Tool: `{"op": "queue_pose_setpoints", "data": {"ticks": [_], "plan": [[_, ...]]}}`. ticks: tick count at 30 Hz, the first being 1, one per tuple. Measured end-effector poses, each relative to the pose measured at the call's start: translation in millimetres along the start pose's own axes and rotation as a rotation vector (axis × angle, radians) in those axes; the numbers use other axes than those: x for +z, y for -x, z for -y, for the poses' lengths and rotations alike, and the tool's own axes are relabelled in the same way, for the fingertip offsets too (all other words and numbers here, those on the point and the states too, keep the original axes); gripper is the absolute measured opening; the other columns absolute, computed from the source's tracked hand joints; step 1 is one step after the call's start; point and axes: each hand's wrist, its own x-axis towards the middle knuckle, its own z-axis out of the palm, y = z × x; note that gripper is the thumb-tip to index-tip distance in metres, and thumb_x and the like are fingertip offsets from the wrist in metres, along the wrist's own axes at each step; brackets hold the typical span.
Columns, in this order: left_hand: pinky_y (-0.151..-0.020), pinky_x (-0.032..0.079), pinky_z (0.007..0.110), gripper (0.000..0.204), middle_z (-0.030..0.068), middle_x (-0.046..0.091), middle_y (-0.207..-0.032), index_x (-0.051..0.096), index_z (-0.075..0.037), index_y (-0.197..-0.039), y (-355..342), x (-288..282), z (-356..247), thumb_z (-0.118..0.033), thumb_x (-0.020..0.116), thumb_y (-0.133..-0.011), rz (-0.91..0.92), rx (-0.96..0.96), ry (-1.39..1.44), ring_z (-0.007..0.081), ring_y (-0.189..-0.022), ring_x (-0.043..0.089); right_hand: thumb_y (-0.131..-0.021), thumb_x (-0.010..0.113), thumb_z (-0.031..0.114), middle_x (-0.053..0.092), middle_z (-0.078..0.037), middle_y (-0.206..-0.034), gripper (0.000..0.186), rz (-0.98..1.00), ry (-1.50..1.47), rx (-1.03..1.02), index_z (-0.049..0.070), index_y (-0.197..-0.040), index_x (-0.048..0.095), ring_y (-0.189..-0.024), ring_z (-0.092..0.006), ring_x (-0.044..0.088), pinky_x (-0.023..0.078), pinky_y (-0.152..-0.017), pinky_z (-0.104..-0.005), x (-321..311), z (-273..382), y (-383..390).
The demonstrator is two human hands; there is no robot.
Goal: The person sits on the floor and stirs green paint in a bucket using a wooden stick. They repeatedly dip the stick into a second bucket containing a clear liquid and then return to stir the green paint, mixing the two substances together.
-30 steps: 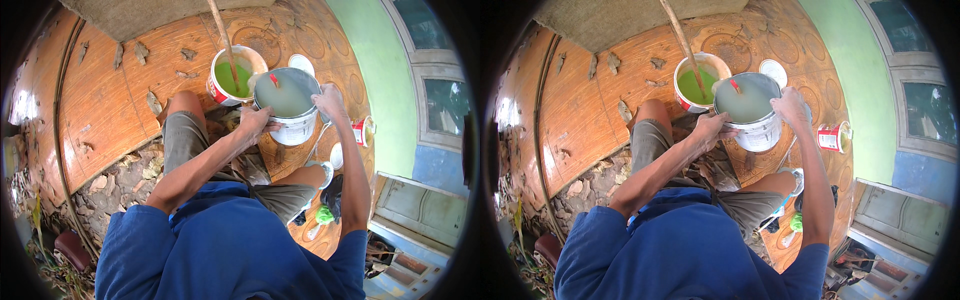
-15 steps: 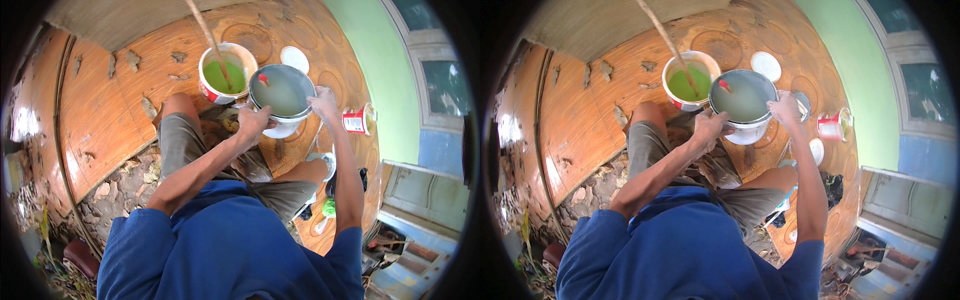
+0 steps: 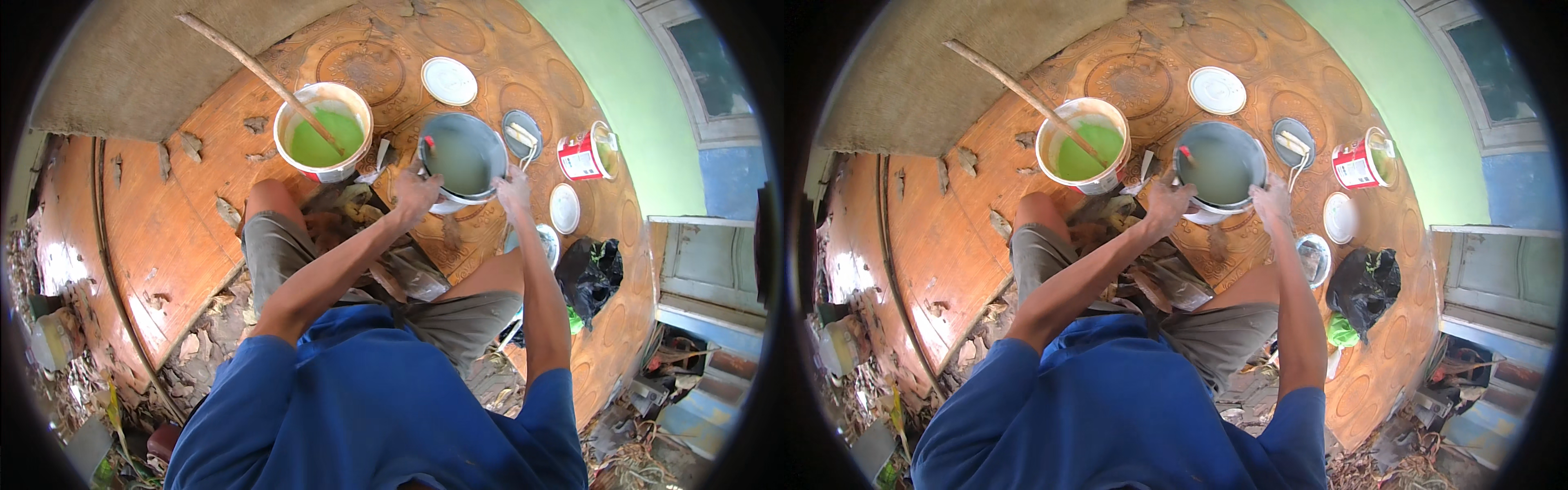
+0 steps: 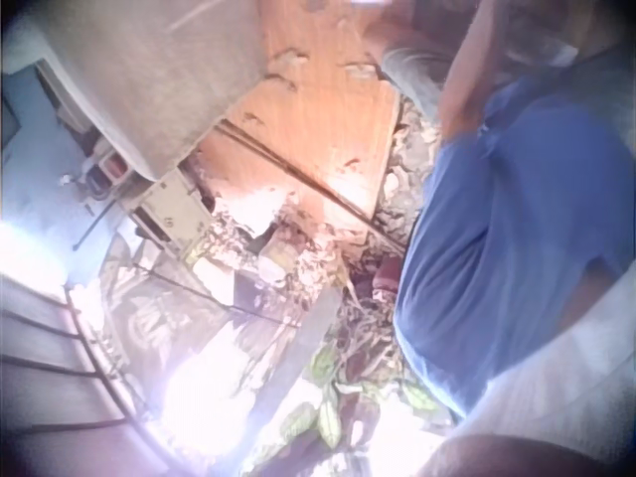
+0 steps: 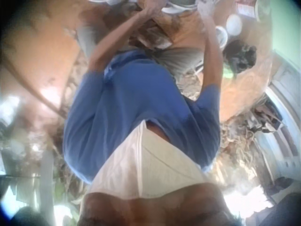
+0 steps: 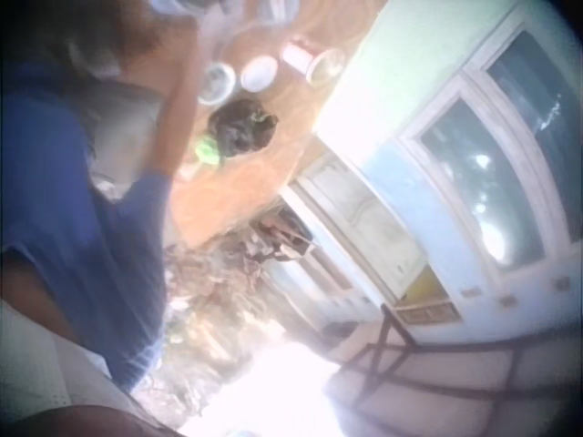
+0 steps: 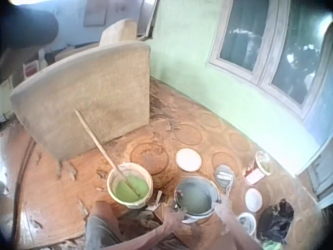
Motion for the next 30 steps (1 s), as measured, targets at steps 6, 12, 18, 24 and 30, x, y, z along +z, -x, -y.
{"op": "queue_pose_setpoints", "data": {"ticks": [6, 12, 18, 24, 30], "plan": [[-0.051, 0.054, 0.025, 0.056, 0.0147, 0.066, -0.085, 0.042, 0.005, -0.129, -29.3, 31.6, 39.3, -0.004, 0.061, -0.076, 0.06, 0.112, -0.142, 0.0156, -0.06, 0.065, -0.069, 0.06, 0.012, 0.064, -0.014, -0.085, 0.032, -0.053, 0.009, 0.086, 0.001, -0.098, 0.062, -0.079, -0.0263, 0.062, 0.047, -0.078, -0.037, -8.3, -57.7, -14.0], [-0.074, 0.05, 0.038, 0.072, 0.0143, 0.064, -0.08, 0.031, 0.008, -0.135, -5.0, 34.1, 8.8, -0.029, 0.062, -0.082, 0.037, 0.174, -0.893, 0.0307, -0.076, 0.063, -0.077, 0.062, 0.02, 0.065, -0.018, -0.095, 0.033, -0.068, -0.048, 0.09, 0.002, -0.104, 0.061, -0.088, -0.0299, 0.062, 0.047, -0.081, -0.0378, -10.3, -85.6, -12.8], [-0.098, 0.032, 0.048, 0.073, 0.0309, 0.038, -0.124, 0.024, 0.015, -0.13, -34.7, -124.7, -97.1, -0.033, 0.057, -0.088, -0.988, 0.965, -0.753, 0.0404, -0.116, 0.041, -0.083, 0.062, 0.037, 0.063, -0.022, -0.099, 0.047, -0.457, 0.546, -0.083, 0.001, -0.113, 0.057, -0.093, -0.0349, 0.062, 0.047, -0.083, -0.04, -27.9, -14.7, 24.1], [-0.087, 0.04, 0.04, 0.039, 0.0171, 0.057, -0.109, 0.053, 0.001, -0.113, -99.5, -235.5, -218.0, -0.029, 0.058, -0.089, -0.552, 0.491, -0.451, 0.0218, -0.1, 0.05, -0.084, 0.062, 0.029, 0.066, -0.017, -0.091, 0.039, 0.01, 0.102, -0.527, 0.002, -0.112, 0.059, -0.08, -0.0304, 0.064, 0.05, -0.074, -0.0388, 23.5, 118.7, 51.6], [-0.066, 0.046, 0.026, 0.018, 0.0062, 0.066, -0.089, 0.065, -0.005, -0.095, -67.0, -166.2, -220.4, -0.02, 0.063, -0.086, 0.029, 0.794, -0.667, 0.0118, -0.074, 0.057, -0.082, 0.064, 0.024, 0.067, -0.017, -0.083, 0.041, 0.348, 0.014, -0.495, -0.006, -0.109, 0.058, -0.077, -0.0269, 0.066, 0.051, -0.073, -0.0366, 86.3, 223.5, 37.8]]}}
